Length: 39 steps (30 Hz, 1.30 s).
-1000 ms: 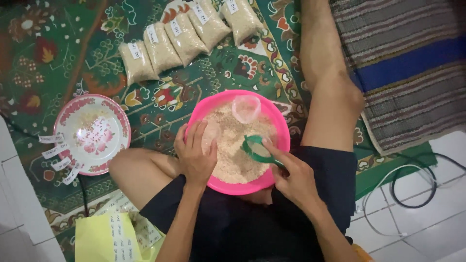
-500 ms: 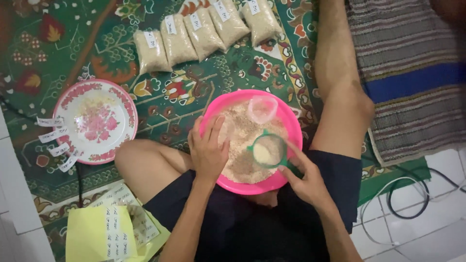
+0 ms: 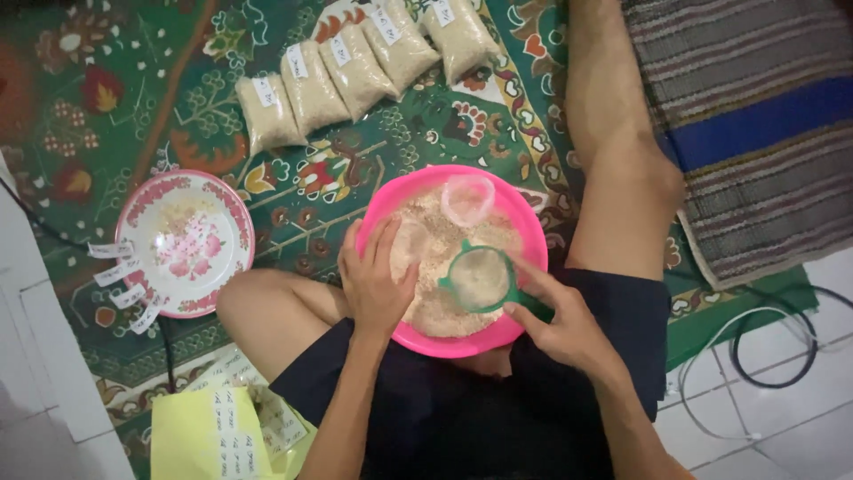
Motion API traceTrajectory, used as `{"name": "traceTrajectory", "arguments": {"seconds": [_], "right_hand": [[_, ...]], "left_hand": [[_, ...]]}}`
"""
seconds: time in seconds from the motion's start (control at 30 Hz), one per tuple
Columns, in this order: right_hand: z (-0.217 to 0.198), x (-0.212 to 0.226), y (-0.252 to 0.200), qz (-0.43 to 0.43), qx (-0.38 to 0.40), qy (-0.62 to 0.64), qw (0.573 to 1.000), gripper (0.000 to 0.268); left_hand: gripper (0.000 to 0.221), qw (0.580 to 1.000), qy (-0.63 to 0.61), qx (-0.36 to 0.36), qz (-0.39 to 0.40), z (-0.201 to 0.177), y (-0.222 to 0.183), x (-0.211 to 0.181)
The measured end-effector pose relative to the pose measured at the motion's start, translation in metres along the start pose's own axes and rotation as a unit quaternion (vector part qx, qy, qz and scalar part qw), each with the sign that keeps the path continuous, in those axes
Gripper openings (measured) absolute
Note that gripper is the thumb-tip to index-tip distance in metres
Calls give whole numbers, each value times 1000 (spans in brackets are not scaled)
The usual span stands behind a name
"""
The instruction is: Sifting rice using a handheld strainer and packaging it into small plastic bags while sitting on the floor.
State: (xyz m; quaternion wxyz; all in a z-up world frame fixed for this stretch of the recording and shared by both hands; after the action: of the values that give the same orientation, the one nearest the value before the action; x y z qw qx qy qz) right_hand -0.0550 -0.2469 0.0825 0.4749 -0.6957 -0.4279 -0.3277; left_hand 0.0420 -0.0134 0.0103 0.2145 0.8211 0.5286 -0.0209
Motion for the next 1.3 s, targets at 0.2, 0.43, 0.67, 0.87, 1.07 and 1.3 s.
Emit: {"name": "traceTrajectory", "arguments": {"seconds": [0.2, 0.43, 0.67, 0.87, 1.07, 1.3], "right_hand": [[-3, -4, -3, -1, 16, 25, 1000, 72], [-7, -13, -5, -32, 9, 39, 999, 71], [-7, -5, -7, -41, 0, -19, 999, 68], [2, 8, -4, -55, -6, -34, 998, 67], [12, 30, -9, -65, 1, -30, 997, 68], [15, 47, -18, -34, 54, -9, 998, 67]], "left_hand": [[70, 1000, -14, -2, 5, 0, 0, -1], [64, 1000, -11, -3, 19, 2, -3, 0], [67, 1000, -25, -3, 6, 3, -2, 2], [68, 1000, -3, 1, 1, 11, -7, 5], [66, 999, -44, -8, 9, -8, -3, 5], [57, 848, -524, -7, -84, -78, -10, -37]]}}
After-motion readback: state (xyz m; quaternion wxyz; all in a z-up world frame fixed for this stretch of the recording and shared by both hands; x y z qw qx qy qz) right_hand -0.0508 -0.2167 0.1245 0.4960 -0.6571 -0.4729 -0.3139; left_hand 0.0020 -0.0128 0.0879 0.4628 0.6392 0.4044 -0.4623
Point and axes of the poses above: each hand's wrist, its own y-axis towards the middle knuckle, its own z-axis out of the palm, x = y × z, the point moved 5 cm from there along y, towards the middle knuckle, and after that the axes turned 4 degrees about z, right-handed, at the moved point
